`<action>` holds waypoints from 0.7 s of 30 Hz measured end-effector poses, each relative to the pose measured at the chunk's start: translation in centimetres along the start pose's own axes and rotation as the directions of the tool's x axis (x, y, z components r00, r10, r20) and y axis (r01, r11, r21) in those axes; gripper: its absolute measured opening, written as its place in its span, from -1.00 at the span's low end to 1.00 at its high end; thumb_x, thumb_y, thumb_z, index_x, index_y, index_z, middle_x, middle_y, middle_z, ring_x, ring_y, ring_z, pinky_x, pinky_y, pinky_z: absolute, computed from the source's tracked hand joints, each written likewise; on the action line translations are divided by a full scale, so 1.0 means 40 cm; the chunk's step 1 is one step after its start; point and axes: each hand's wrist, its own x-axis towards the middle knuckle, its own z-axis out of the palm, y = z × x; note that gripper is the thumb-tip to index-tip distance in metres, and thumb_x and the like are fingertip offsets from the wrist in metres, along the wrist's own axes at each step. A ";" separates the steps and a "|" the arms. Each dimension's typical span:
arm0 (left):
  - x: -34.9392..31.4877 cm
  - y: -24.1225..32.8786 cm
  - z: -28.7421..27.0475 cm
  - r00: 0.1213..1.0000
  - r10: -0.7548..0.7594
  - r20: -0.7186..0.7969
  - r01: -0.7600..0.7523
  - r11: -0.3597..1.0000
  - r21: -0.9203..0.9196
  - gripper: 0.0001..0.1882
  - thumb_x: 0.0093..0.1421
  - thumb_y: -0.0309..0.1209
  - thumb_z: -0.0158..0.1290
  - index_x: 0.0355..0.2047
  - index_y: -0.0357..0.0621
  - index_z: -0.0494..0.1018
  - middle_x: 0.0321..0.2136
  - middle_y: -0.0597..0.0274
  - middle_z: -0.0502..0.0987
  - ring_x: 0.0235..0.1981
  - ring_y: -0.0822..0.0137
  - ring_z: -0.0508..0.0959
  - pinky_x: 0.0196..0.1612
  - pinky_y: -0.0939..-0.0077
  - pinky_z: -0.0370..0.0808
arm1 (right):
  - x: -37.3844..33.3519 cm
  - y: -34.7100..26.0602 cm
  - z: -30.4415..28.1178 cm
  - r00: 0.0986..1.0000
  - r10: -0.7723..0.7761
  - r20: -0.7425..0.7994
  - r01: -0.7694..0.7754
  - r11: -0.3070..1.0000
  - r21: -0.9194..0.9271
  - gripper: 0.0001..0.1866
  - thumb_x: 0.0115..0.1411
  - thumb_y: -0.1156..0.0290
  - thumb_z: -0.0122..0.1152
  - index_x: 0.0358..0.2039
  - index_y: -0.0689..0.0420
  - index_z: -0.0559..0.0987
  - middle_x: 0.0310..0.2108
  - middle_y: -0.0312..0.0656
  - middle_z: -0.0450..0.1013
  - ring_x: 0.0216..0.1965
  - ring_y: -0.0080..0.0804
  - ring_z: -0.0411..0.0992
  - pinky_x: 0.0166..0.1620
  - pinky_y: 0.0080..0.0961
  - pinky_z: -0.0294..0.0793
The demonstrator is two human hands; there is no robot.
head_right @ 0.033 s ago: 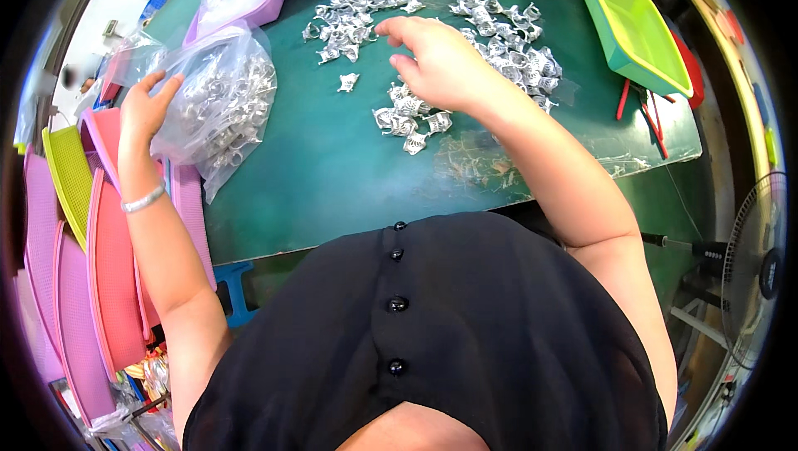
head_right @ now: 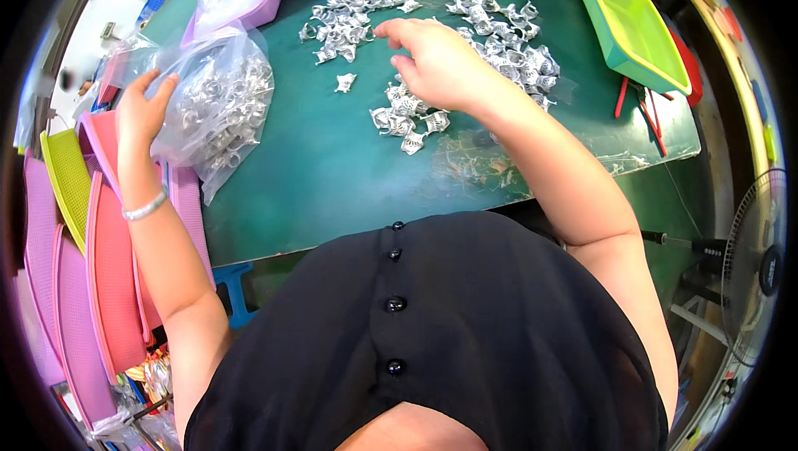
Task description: The person repeatedly picks up small silver metal charms and key rings from a green table, connects them by hand, and places the assembled units back on the table. The person occasionally gathers loose parts from a plastic bag and continues assembling without using tools.
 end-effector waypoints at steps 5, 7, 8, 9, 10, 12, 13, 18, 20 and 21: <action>-0.109 0.224 0.018 0.908 0.264 -0.325 -0.399 0.782 -0.479 -0.74 0.04 -0.36 0.15 -0.23 -0.14 0.53 -0.26 0.06 0.53 -0.31 0.17 0.55 -0.22 0.42 0.47 | -0.026 0.016 0.006 0.993 -0.013 0.117 0.023 0.996 -0.081 -0.62 0.06 0.58 0.04 -0.05 0.20 0.42 -0.32 -0.10 0.47 -0.20 -0.14 0.40 -0.12 -0.30 0.39; -0.165 0.308 0.062 0.932 0.362 -0.034 -0.292 0.689 -0.664 -0.69 -0.01 -0.47 0.16 -0.20 -0.17 0.49 -0.29 0.08 0.50 -0.31 0.14 0.54 -0.22 0.41 0.48 | -0.040 0.006 0.011 0.982 -0.033 0.184 0.051 0.994 -0.095 -0.57 0.03 0.53 0.14 -0.02 0.18 0.41 -0.29 -0.15 0.47 -0.11 -0.20 0.36 -0.06 -0.31 0.34; -0.183 0.326 0.124 0.904 0.427 -0.009 -0.333 0.691 -0.642 -0.59 -0.01 -0.47 0.15 -0.10 -0.18 0.45 -0.16 -0.01 0.46 -0.13 0.06 0.49 -0.07 0.28 0.43 | -0.049 -0.003 0.016 0.979 -0.083 0.186 0.107 0.987 -0.123 -0.55 0.02 0.49 0.18 -0.02 0.17 0.41 -0.28 -0.16 0.47 -0.09 -0.20 0.35 -0.04 -0.30 0.32; -0.202 0.341 0.154 0.887 0.460 0.035 -0.331 0.687 -0.647 -0.49 -0.03 -0.46 0.17 0.00 -0.17 0.39 -0.04 -0.07 0.39 0.01 -0.01 0.39 0.07 0.21 0.34 | -0.054 -0.015 0.027 0.969 -0.153 0.192 0.182 0.973 -0.142 -0.52 0.00 0.46 0.21 -0.01 0.17 0.41 -0.26 -0.16 0.46 -0.06 -0.19 0.33 -0.02 -0.28 0.30; -0.213 0.349 0.207 0.879 0.476 0.037 -0.359 0.709 -0.607 -0.43 -0.03 -0.47 0.17 0.05 -0.17 0.35 0.02 -0.10 0.34 0.05 -0.04 0.35 0.11 0.23 0.31 | -0.058 -0.025 0.037 0.956 -0.214 0.199 0.248 0.954 -0.166 -0.50 -0.01 0.42 0.25 -0.01 0.16 0.41 -0.25 -0.17 0.46 -0.04 -0.19 0.32 0.00 -0.27 0.29; -0.227 0.367 0.280 0.884 0.464 0.054 -0.319 0.684 -0.656 -0.48 -0.05 -0.50 0.17 0.00 -0.16 0.38 -0.07 -0.04 0.40 -0.02 0.00 0.40 0.05 0.25 0.35 | -0.068 -0.037 0.056 0.950 -0.212 0.228 0.262 0.941 -0.216 -0.38 -0.06 0.31 0.33 0.04 0.13 0.37 -0.22 -0.17 0.46 0.01 -0.18 0.27 0.09 -0.15 0.17; -0.226 0.374 0.286 0.868 0.487 0.101 -0.297 0.671 -0.680 -0.50 -0.05 -0.50 0.16 -0.03 -0.16 0.40 -0.11 0.00 0.42 -0.06 0.02 0.41 0.02 0.27 0.36 | -0.074 -0.037 0.068 0.951 -0.212 0.224 0.270 0.923 -0.275 -0.37 -0.06 0.31 0.33 0.06 0.13 0.35 -0.22 -0.16 0.46 0.02 -0.18 0.27 0.11 -0.13 0.14; -0.257 0.377 0.256 0.808 0.508 0.300 -0.146 0.665 -0.732 -0.64 -0.05 -0.55 0.12 -0.17 -0.15 0.46 -0.33 0.13 0.45 -0.22 0.12 0.44 -0.12 0.33 0.40 | -0.073 -0.059 0.114 0.943 -0.076 0.323 0.210 0.891 -0.402 -0.28 -0.08 0.33 0.34 0.12 0.11 0.27 -0.27 -0.16 0.47 0.01 -0.20 0.29 0.18 -0.04 0.03; -0.283 0.364 0.218 0.791 0.486 0.373 -0.091 0.696 -0.712 -0.63 -0.08 -0.46 0.17 -0.19 -0.19 0.47 -0.33 0.12 0.43 -0.19 0.12 0.43 -0.11 0.33 0.39 | -0.075 -0.056 0.120 0.947 -0.092 0.307 0.195 0.925 -0.325 -0.26 -0.08 0.37 0.33 0.14 0.11 0.24 -0.24 -0.16 0.46 -0.03 -0.19 0.32 0.17 -0.01 0.03; -0.298 0.360 0.198 0.789 0.485 0.378 -0.099 0.707 -0.700 -0.61 -0.09 -0.43 0.19 -0.19 -0.21 0.47 -0.33 0.12 0.43 -0.18 0.12 0.43 -0.10 0.33 0.38 | -0.077 -0.055 0.122 0.948 -0.099 0.302 0.185 0.945 -0.271 -0.25 -0.08 0.38 0.33 0.15 0.11 0.23 -0.24 -0.16 0.45 -0.05 -0.19 0.33 0.18 0.00 0.02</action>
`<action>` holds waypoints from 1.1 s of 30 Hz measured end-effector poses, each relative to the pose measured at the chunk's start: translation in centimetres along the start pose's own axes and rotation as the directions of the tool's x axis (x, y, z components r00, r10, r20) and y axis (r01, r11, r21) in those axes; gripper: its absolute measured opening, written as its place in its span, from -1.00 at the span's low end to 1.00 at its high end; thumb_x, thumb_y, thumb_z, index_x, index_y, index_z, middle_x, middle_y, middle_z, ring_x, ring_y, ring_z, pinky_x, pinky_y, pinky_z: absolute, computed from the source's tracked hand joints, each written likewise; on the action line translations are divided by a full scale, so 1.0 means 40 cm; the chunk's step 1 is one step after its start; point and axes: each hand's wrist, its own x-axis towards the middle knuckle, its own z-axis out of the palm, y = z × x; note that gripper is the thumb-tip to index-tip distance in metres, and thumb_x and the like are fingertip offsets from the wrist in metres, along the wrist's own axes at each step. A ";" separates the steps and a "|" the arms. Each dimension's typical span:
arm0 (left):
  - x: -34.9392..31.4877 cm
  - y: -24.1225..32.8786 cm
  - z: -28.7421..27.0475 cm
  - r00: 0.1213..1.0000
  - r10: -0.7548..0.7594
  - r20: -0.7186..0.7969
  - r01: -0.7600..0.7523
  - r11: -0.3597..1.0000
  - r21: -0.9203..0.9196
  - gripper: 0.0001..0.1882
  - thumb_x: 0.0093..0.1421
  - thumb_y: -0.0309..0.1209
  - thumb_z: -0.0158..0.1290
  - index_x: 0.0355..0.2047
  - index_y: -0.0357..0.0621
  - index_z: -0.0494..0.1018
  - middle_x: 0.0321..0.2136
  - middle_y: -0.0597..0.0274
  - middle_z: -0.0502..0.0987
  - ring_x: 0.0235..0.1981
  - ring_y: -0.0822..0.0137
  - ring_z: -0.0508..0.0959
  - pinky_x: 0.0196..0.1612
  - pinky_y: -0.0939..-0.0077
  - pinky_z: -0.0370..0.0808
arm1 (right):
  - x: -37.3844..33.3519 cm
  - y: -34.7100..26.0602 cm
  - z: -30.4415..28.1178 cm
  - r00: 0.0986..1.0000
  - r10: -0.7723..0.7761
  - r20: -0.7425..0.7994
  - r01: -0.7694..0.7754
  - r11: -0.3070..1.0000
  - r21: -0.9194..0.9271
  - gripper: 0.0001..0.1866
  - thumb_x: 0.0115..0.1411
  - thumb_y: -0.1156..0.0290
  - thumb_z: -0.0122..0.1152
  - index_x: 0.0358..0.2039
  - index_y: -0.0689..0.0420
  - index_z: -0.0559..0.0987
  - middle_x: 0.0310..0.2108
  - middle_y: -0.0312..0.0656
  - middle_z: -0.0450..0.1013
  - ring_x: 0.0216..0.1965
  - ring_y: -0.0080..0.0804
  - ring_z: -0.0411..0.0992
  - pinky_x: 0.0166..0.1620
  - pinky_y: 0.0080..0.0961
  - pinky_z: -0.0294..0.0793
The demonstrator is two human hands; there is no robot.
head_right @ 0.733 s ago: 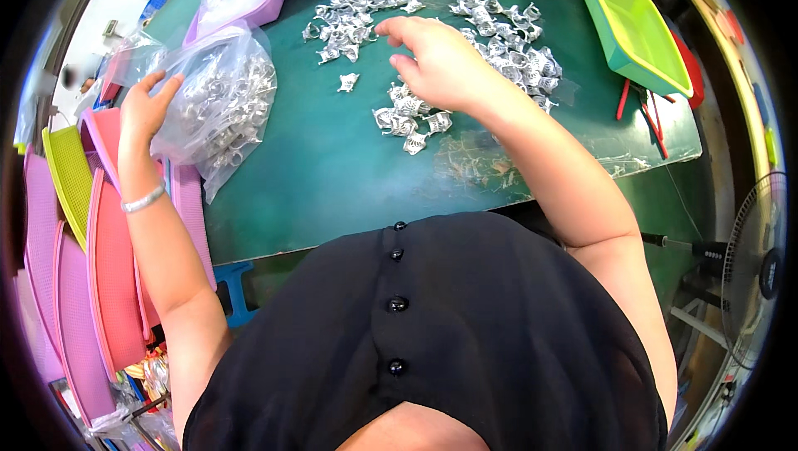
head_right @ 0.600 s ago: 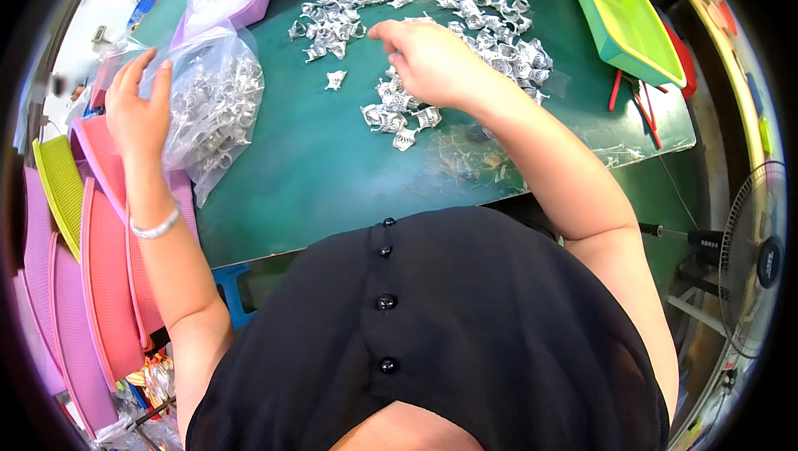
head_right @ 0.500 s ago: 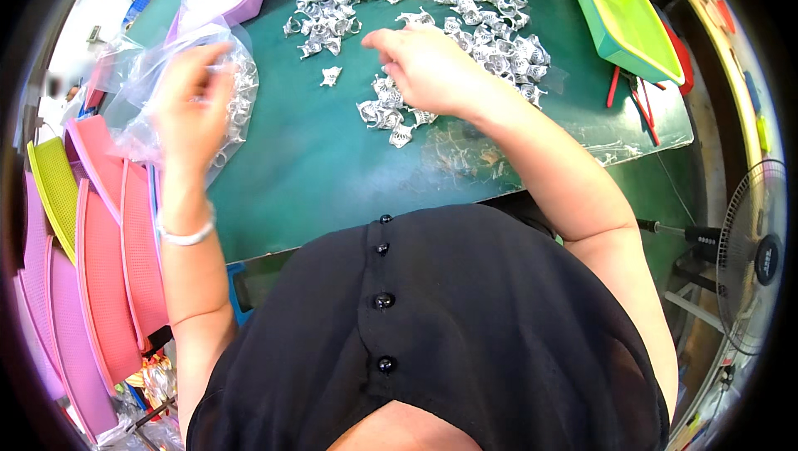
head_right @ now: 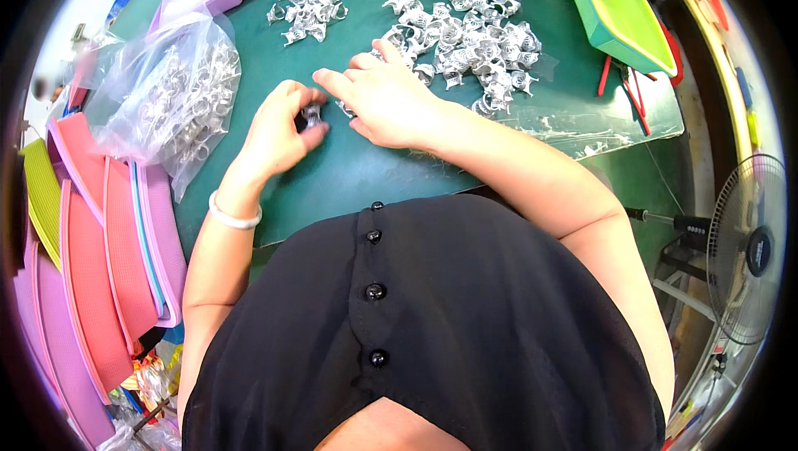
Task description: The person repeatedly picks up small silver metal charms and key rings from a green table, connects them by hand, and places the assembled units back on the table. The person occasionally gathers loose parts from a plastic bag and continues assembling without using tools.
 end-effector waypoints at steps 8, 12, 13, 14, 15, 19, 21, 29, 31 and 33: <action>-0.042 0.019 0.052 0.989 -0.029 -0.145 -0.008 0.968 -0.250 -0.63 -0.11 -0.34 0.29 -0.30 -0.22 0.48 -0.46 0.16 0.49 -0.40 0.20 0.47 -0.25 0.34 0.41 | 0.002 -0.011 0.012 0.989 -0.127 -0.080 0.147 0.925 0.349 -0.18 -0.12 0.64 0.24 0.21 0.07 0.17 -0.13 -0.09 0.39 -0.11 -0.10 0.34 -0.03 -0.26 0.32; -0.052 -0.006 0.071 0.986 -0.076 -0.146 0.025 0.947 -0.321 -0.73 -0.07 -0.36 0.23 -0.35 -0.19 0.50 -0.49 0.17 0.51 -0.44 0.23 0.48 -0.32 0.35 0.40 | -0.011 -0.020 -0.020 0.994 -0.108 0.006 0.097 0.914 0.393 -0.15 -0.15 0.69 0.20 0.21 0.05 0.18 0.01 -0.02 0.27 -0.04 -0.04 0.31 0.02 -0.25 0.32; -0.053 -0.003 0.066 0.990 -0.076 -0.118 0.041 0.961 -0.274 -0.72 -0.06 -0.35 0.22 -0.33 -0.19 0.50 -0.46 0.17 0.51 -0.41 0.22 0.48 -0.28 0.34 0.39 | -0.011 -0.020 -0.017 0.994 -0.110 -0.025 0.112 0.921 0.373 -0.16 -0.15 0.69 0.19 0.21 0.04 0.18 0.02 -0.02 0.26 -0.03 -0.04 0.30 0.03 -0.25 0.33; -0.051 0.002 0.060 0.991 -0.041 -0.127 0.014 0.978 -0.209 -0.72 -0.05 -0.34 0.21 -0.32 -0.18 0.50 -0.43 0.19 0.51 -0.37 0.22 0.48 -0.22 0.33 0.35 | -0.011 -0.018 -0.013 0.992 -0.114 -0.055 0.126 0.927 0.353 -0.16 -0.15 0.70 0.18 0.21 0.04 0.18 0.03 -0.01 0.26 -0.01 -0.04 0.30 0.04 -0.26 0.33; -0.049 0.008 0.051 0.991 -0.007 -0.134 -0.013 0.990 -0.143 -0.71 -0.05 -0.33 0.20 -0.31 -0.17 0.49 -0.40 0.20 0.51 -0.32 0.21 0.47 -0.15 0.31 0.32 | -0.012 -0.017 -0.011 0.989 -0.118 -0.085 0.140 0.932 0.333 -0.16 -0.15 0.71 0.17 0.21 0.03 0.18 0.04 -0.01 0.25 0.00 -0.04 0.30 0.05 -0.26 0.34; -0.050 0.029 0.069 0.978 0.107 -0.181 -0.110 0.994 -0.005 -0.66 -0.06 -0.25 0.20 -0.29 -0.14 0.48 -0.31 0.23 0.50 -0.16 0.21 0.43 0.01 0.25 0.16 | -0.014 -0.026 -0.016 0.996 -0.038 -0.076 0.068 0.887 0.457 -0.19 -0.12 0.71 0.12 0.21 0.04 0.18 0.04 -0.01 0.26 0.00 -0.05 0.32 0.07 -0.26 0.34; -0.050 0.038 0.064 0.987 0.048 -0.155 -0.054 0.998 -0.031 -0.71 -0.10 -0.33 0.17 -0.33 -0.15 0.49 -0.36 0.23 0.49 -0.16 0.22 0.43 0.01 0.27 0.17 | -0.015 -0.028 -0.017 0.994 -0.060 -0.091 0.093 0.909 0.406 -0.23 -0.10 0.68 0.11 0.20 0.04 0.19 -0.01 -0.02 0.31 -0.04 -0.08 0.35 0.06 -0.26 0.34; -0.083 0.025 0.038 0.989 0.094 -0.114 -0.084 0.993 0.089 -0.65 -0.15 -0.49 0.12 -0.26 -0.12 0.43 -0.28 0.21 0.45 -0.13 0.20 0.42 0.05 0.25 0.16 | -0.019 -0.026 -0.058 0.994 0.019 0.105 -0.050 0.950 0.309 -0.46 0.05 0.55 0.08 0.09 0.17 0.29 -0.31 -0.10 0.48 -0.12 -0.13 0.38 0.04 -0.24 0.25; -0.094 0.025 0.033 0.994 0.081 -0.078 -0.076 0.994 0.074 -0.53 -0.16 -0.48 0.16 -0.14 -0.11 0.41 -0.21 0.17 0.44 -0.10 0.17 0.41 0.07 0.24 0.16 | -0.023 -0.024 -0.048 0.996 0.004 0.088 -0.026 0.967 0.252 -0.49 0.09 0.52 0.07 0.10 0.17 0.29 -0.31 -0.10 0.49 -0.07 -0.12 0.36 0.07 -0.22 0.21; -0.106 0.025 0.037 0.987 0.077 -0.143 -0.068 0.995 0.072 -0.36 -0.18 -0.44 0.22 0.00 -0.11 0.34 -0.13 0.13 0.41 -0.06 0.15 0.40 0.09 0.25 0.17 | -0.027 -0.014 -0.012 0.998 -0.056 0.026 0.054 0.996 0.064 -0.50 0.13 0.48 0.05 0.11 0.16 0.28 -0.30 -0.11 0.49 -0.02 -0.10 0.33 0.10 -0.21 0.18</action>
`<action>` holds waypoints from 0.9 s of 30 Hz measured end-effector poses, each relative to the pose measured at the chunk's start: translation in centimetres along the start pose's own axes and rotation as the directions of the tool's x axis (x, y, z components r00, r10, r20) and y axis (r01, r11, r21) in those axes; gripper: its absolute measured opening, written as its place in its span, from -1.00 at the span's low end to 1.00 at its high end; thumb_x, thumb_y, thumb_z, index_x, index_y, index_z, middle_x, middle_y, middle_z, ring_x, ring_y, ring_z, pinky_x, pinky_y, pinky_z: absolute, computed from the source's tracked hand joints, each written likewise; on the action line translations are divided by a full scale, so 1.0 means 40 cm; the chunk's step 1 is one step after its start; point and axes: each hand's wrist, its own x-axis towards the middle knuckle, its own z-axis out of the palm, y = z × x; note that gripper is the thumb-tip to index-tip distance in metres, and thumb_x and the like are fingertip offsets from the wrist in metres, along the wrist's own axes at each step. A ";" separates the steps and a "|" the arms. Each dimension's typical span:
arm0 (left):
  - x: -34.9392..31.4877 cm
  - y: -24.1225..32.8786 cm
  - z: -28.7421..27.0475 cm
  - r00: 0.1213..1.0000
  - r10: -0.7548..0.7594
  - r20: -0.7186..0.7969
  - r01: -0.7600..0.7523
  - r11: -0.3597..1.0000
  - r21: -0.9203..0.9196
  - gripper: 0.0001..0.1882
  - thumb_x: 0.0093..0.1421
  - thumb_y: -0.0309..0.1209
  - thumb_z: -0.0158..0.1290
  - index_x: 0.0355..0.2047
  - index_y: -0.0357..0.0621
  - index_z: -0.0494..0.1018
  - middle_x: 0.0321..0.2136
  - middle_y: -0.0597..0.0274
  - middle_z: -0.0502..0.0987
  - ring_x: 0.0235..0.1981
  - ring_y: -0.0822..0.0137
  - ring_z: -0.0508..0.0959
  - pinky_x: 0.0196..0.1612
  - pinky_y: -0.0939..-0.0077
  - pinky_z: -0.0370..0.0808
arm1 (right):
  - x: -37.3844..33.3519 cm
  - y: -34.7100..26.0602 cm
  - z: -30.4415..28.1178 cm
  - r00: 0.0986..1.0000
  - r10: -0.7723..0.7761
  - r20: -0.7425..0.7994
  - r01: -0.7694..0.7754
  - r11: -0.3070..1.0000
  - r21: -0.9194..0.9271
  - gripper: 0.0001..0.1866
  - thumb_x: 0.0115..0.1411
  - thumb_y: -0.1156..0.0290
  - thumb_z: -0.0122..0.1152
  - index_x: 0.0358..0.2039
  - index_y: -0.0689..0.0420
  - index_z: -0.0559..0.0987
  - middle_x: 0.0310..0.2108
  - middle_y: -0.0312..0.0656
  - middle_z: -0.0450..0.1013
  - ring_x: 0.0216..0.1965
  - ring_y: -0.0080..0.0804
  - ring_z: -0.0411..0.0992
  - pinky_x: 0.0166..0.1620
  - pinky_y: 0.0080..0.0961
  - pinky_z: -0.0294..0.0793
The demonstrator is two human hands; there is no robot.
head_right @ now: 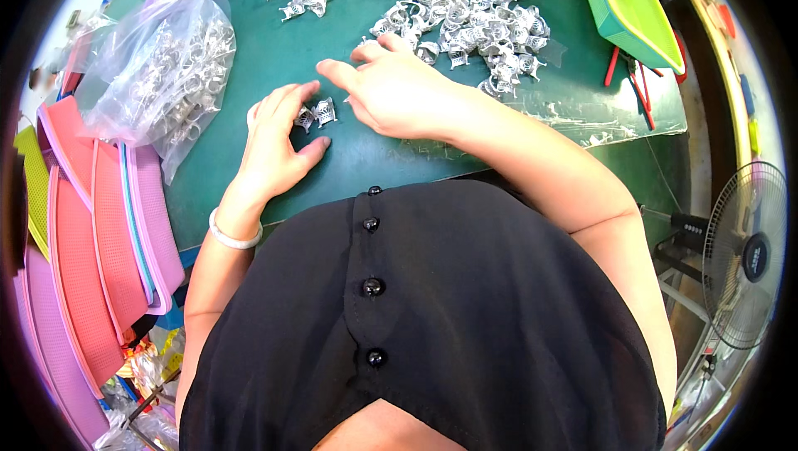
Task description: The person repeatedly picks up small silver metal charms and key rings from a green table, connects them by hand, and places the assembled units back on the table. The person occasionally gathers loose parts from a plastic bag and continues assembling without using tools.
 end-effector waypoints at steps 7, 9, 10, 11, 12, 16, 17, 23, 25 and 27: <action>-0.040 -0.025 -0.010 0.990 -0.143 -0.013 0.143 0.989 0.031 -0.12 -0.20 -0.28 0.32 0.15 -0.26 0.20 -0.02 0.00 0.34 0.05 0.07 0.31 0.14 0.21 0.14 | -0.009 0.022 0.000 0.993 0.069 -0.096 -0.061 0.994 0.087 -0.57 0.15 0.54 0.01 0.08 0.19 0.34 -0.09 -0.02 0.41 0.02 -0.08 0.30 0.05 -0.20 0.23; -0.043 -0.028 -0.011 0.986 -0.168 -0.012 0.168 0.985 0.032 -0.12 -0.20 -0.28 0.32 0.14 -0.27 0.20 -0.02 0.00 0.34 0.04 0.07 0.31 0.13 0.22 0.15 | -0.017 0.029 -0.001 0.990 0.079 -0.113 -0.066 0.992 0.108 -0.54 0.11 0.53 0.08 0.07 0.18 0.35 -0.08 -0.03 0.39 0.01 -0.07 0.30 0.08 -0.19 0.23; -0.044 -0.029 -0.014 0.983 -0.182 -0.012 0.182 0.983 0.033 -0.12 -0.20 -0.28 0.33 0.14 -0.27 0.21 -0.02 0.00 0.34 0.04 0.07 0.32 0.13 0.22 0.15 | -0.019 0.029 -0.005 0.991 0.060 -0.116 -0.049 0.994 0.095 -0.53 0.11 0.51 0.10 0.07 0.18 0.35 -0.08 -0.03 0.39 0.02 -0.07 0.29 0.08 -0.20 0.22; -0.043 -0.029 -0.017 0.983 -0.186 -0.002 0.186 0.982 0.016 -0.12 -0.20 -0.28 0.33 0.14 -0.28 0.21 -0.02 0.00 0.34 0.03 0.07 0.32 0.13 0.22 0.15 | -0.023 0.028 -0.010 0.992 0.042 -0.119 -0.033 0.996 0.081 -0.52 0.10 0.48 0.13 0.07 0.18 0.35 -0.07 -0.04 0.39 0.03 -0.06 0.29 0.09 -0.20 0.22; -0.041 -0.028 -0.020 0.982 -0.189 0.008 0.189 0.982 -0.001 -0.12 -0.21 -0.28 0.33 0.13 -0.28 0.21 -0.03 0.00 0.34 0.03 0.07 0.32 0.13 0.22 0.15 | -0.026 0.027 -0.014 0.992 0.025 -0.122 -0.017 0.998 0.067 -0.51 0.09 0.46 0.15 0.07 0.18 0.35 -0.06 -0.04 0.38 0.03 -0.06 0.28 0.10 -0.20 0.22; -0.029 -0.031 -0.006 0.989 -0.139 -0.046 0.139 0.990 -0.009 -0.12 -0.24 -0.33 0.35 0.14 -0.19 0.24 -0.09 0.10 0.39 -0.01 0.15 0.37 0.09 0.26 0.22 | -0.036 0.021 -0.018 0.990 -0.033 -0.136 0.038 0.999 0.037 -0.36 -0.06 0.29 0.33 0.06 0.12 0.35 -0.11 -0.03 0.40 0.03 -0.07 0.30 0.10 -0.17 0.18; -0.024 -0.029 -0.002 0.991 -0.116 -0.059 0.115 0.993 -0.018 -0.14 -0.23 -0.33 0.34 0.12 -0.19 0.26 -0.09 0.11 0.39 -0.01 0.15 0.37 0.09 0.26 0.23 | -0.035 0.022 -0.016 0.987 -0.055 -0.148 0.060 0.998 0.030 -0.31 -0.14 0.27 0.39 0.04 0.12 0.36 -0.13 -0.05 0.39 0.00 -0.10 0.30 0.10 -0.18 0.17; 0.018 -0.019 0.014 0.993 0.117 -0.013 -0.117 0.993 -0.031 -0.55 -0.16 -0.45 0.25 -0.19 -0.18 0.44 -0.20 0.16 0.42 -0.13 0.11 0.40 -0.03 0.28 0.31 | -0.049 0.014 -0.011 0.986 -0.030 -0.166 0.025 0.999 -0.031 -0.29 -0.25 0.26 0.43 -0.03 0.13 0.40 -0.10 -0.14 0.34 0.03 -0.14 0.24 0.11 -0.14 0.12; 0.015 -0.023 0.024 0.994 0.104 -0.029 -0.105 0.994 -0.034 -0.62 -0.16 -0.51 0.19 -0.24 -0.17 0.44 -0.25 0.16 0.42 -0.19 0.11 0.40 -0.10 0.30 0.35 | -0.055 0.010 -0.012 0.988 -0.018 -0.153 0.012 0.999 -0.041 -0.32 -0.26 0.26 0.44 -0.06 0.13 0.41 -0.06 -0.15 0.32 0.06 -0.15 0.20 0.12 -0.11 0.11; 0.016 -0.018 0.030 0.995 0.089 -0.038 -0.090 0.995 -0.034 -0.66 -0.17 -0.56 0.14 -0.29 -0.16 0.44 -0.30 0.15 0.42 -0.24 0.11 0.41 -0.16 0.32 0.38 | -0.059 0.006 -0.008 0.988 -0.010 -0.154 0.003 0.999 -0.042 -0.42 -0.27 0.26 0.44 -0.17 0.13 0.46 -0.02 -0.16 0.30 0.10 -0.14 0.17 0.12 -0.06 0.08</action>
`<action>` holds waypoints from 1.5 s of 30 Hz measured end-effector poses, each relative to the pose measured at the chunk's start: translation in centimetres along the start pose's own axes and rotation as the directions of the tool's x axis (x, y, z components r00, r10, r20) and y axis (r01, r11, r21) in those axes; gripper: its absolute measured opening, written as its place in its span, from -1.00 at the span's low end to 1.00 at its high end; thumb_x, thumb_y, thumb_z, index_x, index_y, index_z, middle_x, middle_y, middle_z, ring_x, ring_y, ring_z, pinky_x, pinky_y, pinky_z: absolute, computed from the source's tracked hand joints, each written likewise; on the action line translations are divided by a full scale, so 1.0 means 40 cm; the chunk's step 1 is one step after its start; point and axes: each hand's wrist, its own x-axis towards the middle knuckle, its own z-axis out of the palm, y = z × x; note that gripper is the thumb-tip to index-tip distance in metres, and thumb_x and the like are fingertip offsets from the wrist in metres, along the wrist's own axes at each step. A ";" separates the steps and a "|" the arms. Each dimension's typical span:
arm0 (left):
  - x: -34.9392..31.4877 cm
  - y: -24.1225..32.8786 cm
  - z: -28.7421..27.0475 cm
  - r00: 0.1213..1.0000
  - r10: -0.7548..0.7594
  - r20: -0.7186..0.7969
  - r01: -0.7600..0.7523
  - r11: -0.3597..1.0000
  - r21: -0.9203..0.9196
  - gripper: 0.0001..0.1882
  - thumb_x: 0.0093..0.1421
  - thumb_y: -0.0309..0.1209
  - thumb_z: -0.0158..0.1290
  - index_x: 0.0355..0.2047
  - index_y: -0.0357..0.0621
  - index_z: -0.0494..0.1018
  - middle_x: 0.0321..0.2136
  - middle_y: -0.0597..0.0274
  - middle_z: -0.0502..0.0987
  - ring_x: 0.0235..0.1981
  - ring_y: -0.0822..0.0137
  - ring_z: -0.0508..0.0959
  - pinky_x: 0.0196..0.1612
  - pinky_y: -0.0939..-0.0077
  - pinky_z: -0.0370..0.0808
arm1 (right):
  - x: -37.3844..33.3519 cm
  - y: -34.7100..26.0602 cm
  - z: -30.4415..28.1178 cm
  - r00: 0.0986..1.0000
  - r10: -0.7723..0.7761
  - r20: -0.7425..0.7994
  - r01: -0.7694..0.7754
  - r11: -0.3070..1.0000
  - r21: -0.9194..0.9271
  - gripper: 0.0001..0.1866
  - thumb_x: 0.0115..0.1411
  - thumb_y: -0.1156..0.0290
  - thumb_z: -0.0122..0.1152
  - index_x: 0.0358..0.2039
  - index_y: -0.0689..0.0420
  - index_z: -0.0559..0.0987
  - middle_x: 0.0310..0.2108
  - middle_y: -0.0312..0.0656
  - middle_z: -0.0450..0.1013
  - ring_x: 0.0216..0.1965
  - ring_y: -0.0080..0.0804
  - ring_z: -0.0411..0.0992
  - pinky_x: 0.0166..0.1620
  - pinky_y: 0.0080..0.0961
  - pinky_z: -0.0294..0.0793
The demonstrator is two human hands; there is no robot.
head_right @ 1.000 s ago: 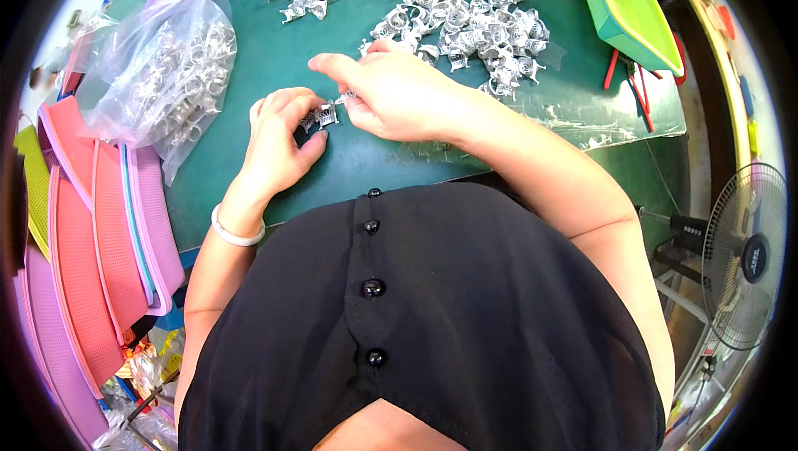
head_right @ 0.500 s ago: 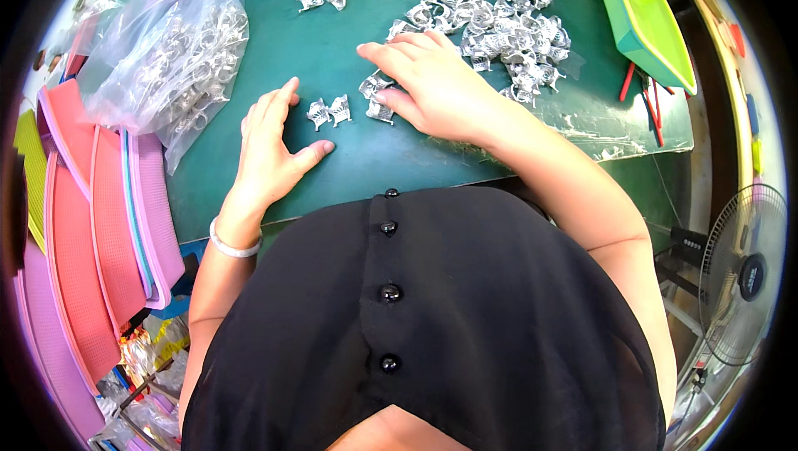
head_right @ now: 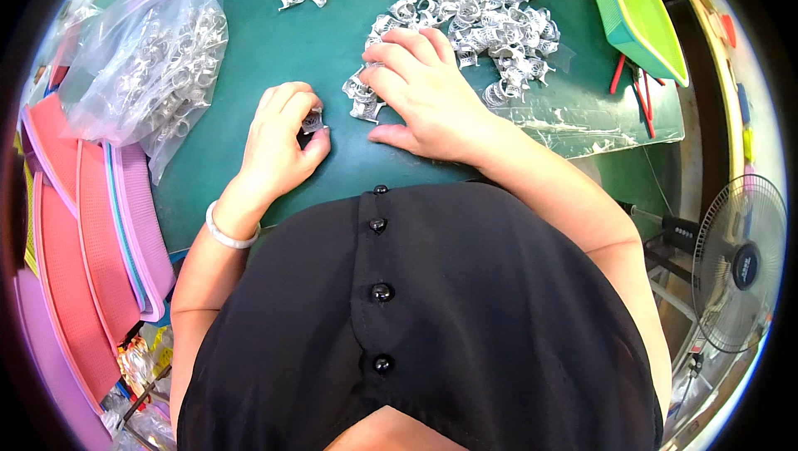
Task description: The person repeatedly picks up small silver metal charms and key rings from a green table, connects them by hand, and places the assembled units back on the table. The person occasionally gathers loose parts from a plastic bag and continues assembling without using tools.
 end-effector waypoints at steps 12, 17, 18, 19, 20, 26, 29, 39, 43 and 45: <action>-0.004 0.025 0.004 0.999 0.012 -0.041 -0.014 0.999 -0.041 -0.74 -0.18 -0.50 0.17 -0.39 -0.17 0.45 -0.39 0.21 0.38 -0.31 0.15 0.38 -0.20 0.32 0.34 | -0.016 0.005 0.013 0.998 -0.030 -0.047 0.033 0.998 0.056 -0.80 -0.10 0.47 0.32 -0.43 0.11 0.49 -0.02 -0.16 0.34 0.11 -0.07 0.19 0.09 -0.07 0.17; -0.008 0.022 0.010 0.999 0.013 -0.045 -0.015 0.999 -0.036 -0.74 -0.18 -0.48 0.20 -0.42 -0.17 0.44 -0.40 0.21 0.37 -0.31 0.16 0.38 -0.20 0.32 0.34 | -0.026 0.006 0.016 0.985 -0.103 -0.137 0.099 0.994 -0.037 -0.88 -0.09 0.48 0.22 -0.46 0.09 0.53 -0.07 -0.21 0.40 0.05 -0.14 0.26 0.09 -0.07 0.18; -0.008 0.024 0.010 0.999 0.008 -0.044 -0.010 0.999 -0.041 -0.74 -0.18 -0.49 0.20 -0.41 -0.18 0.44 -0.40 0.21 0.37 -0.31 0.16 0.38 -0.20 0.32 0.34 | -0.031 0.005 0.012 0.978 -0.157 -0.140 0.143 0.984 -0.105 -0.87 -0.10 0.47 0.20 -0.46 0.07 0.53 -0.08 -0.22 0.40 0.03 -0.16 0.27 0.09 -0.08 0.18; -0.010 0.027 0.010 0.999 0.004 -0.042 -0.006 0.999 -0.048 -0.73 -0.18 -0.49 0.20 -0.40 -0.18 0.44 -0.39 0.21 0.37 -0.30 0.15 0.38 -0.19 0.32 0.34 | -0.037 0.004 0.009 0.968 -0.210 -0.139 0.185 0.967 -0.173 -0.86 -0.12 0.45 0.18 -0.45 0.06 0.54 -0.08 -0.23 0.41 0.02 -0.18 0.28 0.10 -0.08 0.18; -0.011 0.029 0.010 0.999 0.000 -0.040 -0.003 0.998 -0.055 -0.72 -0.18 -0.49 0.20 -0.39 -0.18 0.45 -0.39 0.21 0.37 -0.30 0.15 0.38 -0.19 0.32 0.35 | -0.044 -0.001 0.010 0.961 -0.246 -0.127 0.216 0.953 -0.211 -0.82 -0.14 0.40 0.12 -0.44 0.03 0.56 -0.10 -0.25 0.41 -0.02 -0.23 0.31 0.11 -0.08 0.17; -0.016 0.044 0.006 1.000 -0.028 -0.002 0.028 0.998 -0.050 -0.61 -0.19 -0.48 0.23 -0.27 -0.21 0.46 -0.28 0.13 0.41 -0.21 0.12 0.40 -0.14 0.34 0.36 | -0.076 -0.018 0.023 0.959 -0.273 -0.081 0.249 0.941 -0.228 -0.78 -0.13 0.37 0.12 -0.39 0.05 0.58 -0.11 -0.28 0.41 -0.05 -0.30 0.31 0.11 -0.11 0.18; -0.017 0.051 0.007 0.999 -0.040 0.011 0.040 0.998 -0.052 -0.54 -0.21 -0.45 0.26 -0.22 -0.21 0.45 -0.26 0.12 0.40 -0.17 0.13 0.40 -0.10 0.33 0.34 | -0.085 -0.023 0.032 0.954 -0.290 -0.080 0.263 0.933 -0.248 -0.76 -0.11 0.36 0.13 -0.36 0.04 0.59 -0.12 -0.29 0.41 -0.06 -0.33 0.31 0.11 -0.11 0.17; -0.021 0.063 0.022 0.999 -0.034 -0.003 0.034 0.997 -0.070 -0.48 -0.24 -0.28 0.30 -0.22 -0.17 0.46 -0.27 0.14 0.39 -0.17 0.12 0.37 -0.09 0.26 0.27 | -0.087 -0.041 0.042 0.956 -0.288 -0.059 0.273 0.944 -0.183 -0.77 -0.08 0.35 0.12 -0.35 0.05 0.60 -0.11 -0.32 0.43 -0.05 -0.34 0.31 0.10 -0.08 0.17; -0.022 0.065 0.031 1.000 0.002 0.009 -0.001 0.998 -0.068 -0.58 -0.23 -0.30 0.28 -0.31 -0.14 0.48 -0.28 0.17 0.40 -0.17 0.12 0.38 -0.09 0.27 0.26 | -0.077 -0.032 0.034 0.958 -0.280 -0.054 0.281 0.960 0.005 -0.76 -0.12 0.44 0.15 -0.35 0.10 0.57 -0.09 -0.27 0.45 -0.05 -0.23 0.33 0.04 -0.06 0.24; -0.025 0.065 0.033 1.000 0.018 0.005 -0.018 0.997 -0.069 -0.63 -0.23 -0.31 0.26 -0.36 -0.13 0.47 -0.29 0.18 0.40 -0.17 0.13 0.38 -0.09 0.27 0.25 | -0.067 -0.017 0.009 0.965 -0.250 -0.078 0.257 0.961 0.100 -0.74 -0.14 0.51 0.16 -0.34 0.13 0.56 -0.10 -0.24 0.45 -0.05 -0.18 0.34 0.00 -0.04 0.28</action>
